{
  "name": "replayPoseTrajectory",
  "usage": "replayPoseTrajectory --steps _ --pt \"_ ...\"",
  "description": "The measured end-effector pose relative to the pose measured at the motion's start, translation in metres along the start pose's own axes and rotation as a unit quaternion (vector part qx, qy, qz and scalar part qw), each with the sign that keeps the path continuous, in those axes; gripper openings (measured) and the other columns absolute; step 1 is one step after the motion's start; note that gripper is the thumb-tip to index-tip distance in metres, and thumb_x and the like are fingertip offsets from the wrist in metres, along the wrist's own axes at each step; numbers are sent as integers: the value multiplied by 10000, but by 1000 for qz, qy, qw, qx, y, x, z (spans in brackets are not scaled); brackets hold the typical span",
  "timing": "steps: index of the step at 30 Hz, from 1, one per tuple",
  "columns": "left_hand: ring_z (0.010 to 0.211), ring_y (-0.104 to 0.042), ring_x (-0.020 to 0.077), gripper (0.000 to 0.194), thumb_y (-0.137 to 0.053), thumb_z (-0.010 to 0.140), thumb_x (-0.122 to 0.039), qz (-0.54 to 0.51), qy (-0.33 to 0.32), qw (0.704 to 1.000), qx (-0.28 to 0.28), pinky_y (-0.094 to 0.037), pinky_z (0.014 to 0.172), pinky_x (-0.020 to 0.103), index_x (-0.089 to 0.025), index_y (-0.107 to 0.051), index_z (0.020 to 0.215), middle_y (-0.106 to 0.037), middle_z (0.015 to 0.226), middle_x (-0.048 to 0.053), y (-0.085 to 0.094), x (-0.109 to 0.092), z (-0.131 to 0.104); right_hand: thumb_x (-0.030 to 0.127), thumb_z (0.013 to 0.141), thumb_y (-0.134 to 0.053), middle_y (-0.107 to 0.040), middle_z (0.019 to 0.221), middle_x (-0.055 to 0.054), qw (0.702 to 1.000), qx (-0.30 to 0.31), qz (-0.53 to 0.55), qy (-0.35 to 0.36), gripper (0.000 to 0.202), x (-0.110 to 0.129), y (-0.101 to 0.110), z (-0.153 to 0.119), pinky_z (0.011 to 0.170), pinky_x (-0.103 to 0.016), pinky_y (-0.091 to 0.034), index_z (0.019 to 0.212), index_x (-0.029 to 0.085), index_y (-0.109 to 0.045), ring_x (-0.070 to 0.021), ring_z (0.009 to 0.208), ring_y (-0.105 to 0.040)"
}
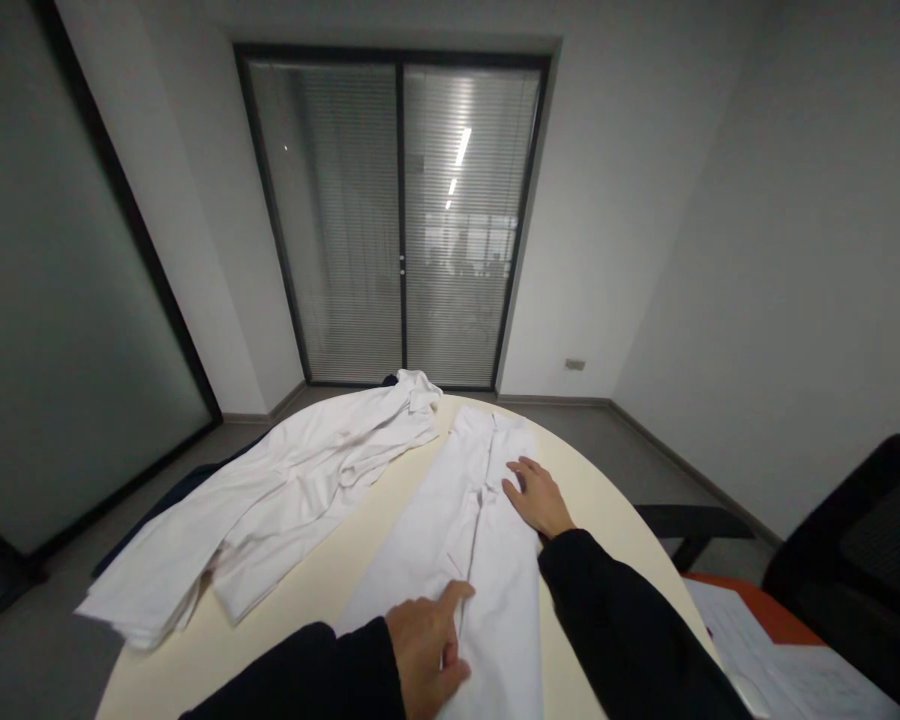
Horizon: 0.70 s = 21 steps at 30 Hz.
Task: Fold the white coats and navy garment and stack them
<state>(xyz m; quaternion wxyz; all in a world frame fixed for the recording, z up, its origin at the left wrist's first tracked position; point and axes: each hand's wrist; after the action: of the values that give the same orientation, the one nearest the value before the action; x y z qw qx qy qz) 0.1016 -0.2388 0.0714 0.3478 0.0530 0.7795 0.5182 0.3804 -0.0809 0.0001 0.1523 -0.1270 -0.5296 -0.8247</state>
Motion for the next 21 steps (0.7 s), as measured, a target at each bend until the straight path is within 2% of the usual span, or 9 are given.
replayPoseTrajectory --steps 2,4,7,9,11,13,17,21 --pt "781 -621 190 571 -527 758 -192 -16 21 1000 -12 -435 717 298 -243 -391 1310 -683 824 -22 4 1 0 398 868 -509 -522 1358 -124 1000 0 2 3 410 1 0 -1 1049 -431 -362 1212 200 -615 -277 1246 -480" --pt "821 -620 234 533 -542 781 -295 -3 56 998 -18 -434 737 344 -237 -420 1297 -675 824 10 6 -1 -1 390 878 -493 -516 1367 -118 1000 1 2 7 406 2 0 -1 1063 -421 -353 1218 199 -604 -265 1252 -478" --pt "909 -607 324 717 -649 694 -464 16 108 994 0 -424 791 435 -227 -423 1332 -679 828 44 7 -5 -4 364 880 -487 -511 1374 -127 1000 2 -2 12 410 3 0 -2 1082 -409 -342 1231 182 -596 -263 1260 -475" --pt "961 -596 334 803 -687 649 -424 0 110 994 21 -418 827 452 -230 -385 1368 -695 843 36 6 -7 -5 342 884 -472 -508 1378 -136 1000 6 -9 17 418 4 0 -3 1093 -405 -332 1247 169 -588 -262 1273 -465" --pt "993 -591 314 807 -675 650 -332 -21 100 994 34 -415 851 441 -241 -351 1383 -711 848 12 5 -8 -5 316 891 -448 -504 1383 -137 999 10 -19 29 420 5 1 -4 1102 -406 -323 1260 164 -579 -256 1282 -457" --pt "985 -597 307 738 -650 666 -304 -19 103 994 34 -417 851 443 -238 -383 1350 -712 849 10 4 -8 -4 297 896 -428 -499 1387 -134 999 14 -27 39 419 6 2 -5 1109 -410 -315 1265 163 -574 -251 1285 -454" --pt "941 -608 329 466 -631 703 -429 31 119 992 38 -422 828 476 -235 -563 1121 -683 913 59 -2 -4 -4 298 904 -412 -500 1390 -130 999 19 -31 33 421 6 1 -5 1118 -414 -309 1272 165 -566 -245 1289 -451" --pt "893 -619 275 273 -632 701 -430 15 113 993 39 -429 803 411 -249 -622 905 -674 843 19 -6 -3 -4 315 921 -385 -500 1395 -125 999 21 -28 40 428 4 0 -5 1122 -426 -298 1280 165 -562 -243 1302 -435"
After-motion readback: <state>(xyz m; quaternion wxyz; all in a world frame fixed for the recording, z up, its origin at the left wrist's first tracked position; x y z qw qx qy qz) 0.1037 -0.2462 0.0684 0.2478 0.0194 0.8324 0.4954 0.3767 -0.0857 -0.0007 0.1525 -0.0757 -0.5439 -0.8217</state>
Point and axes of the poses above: each hand's wrist, its own z-axis towards the middle knuckle, its own y-axis out of the back of the hand, x = y × z
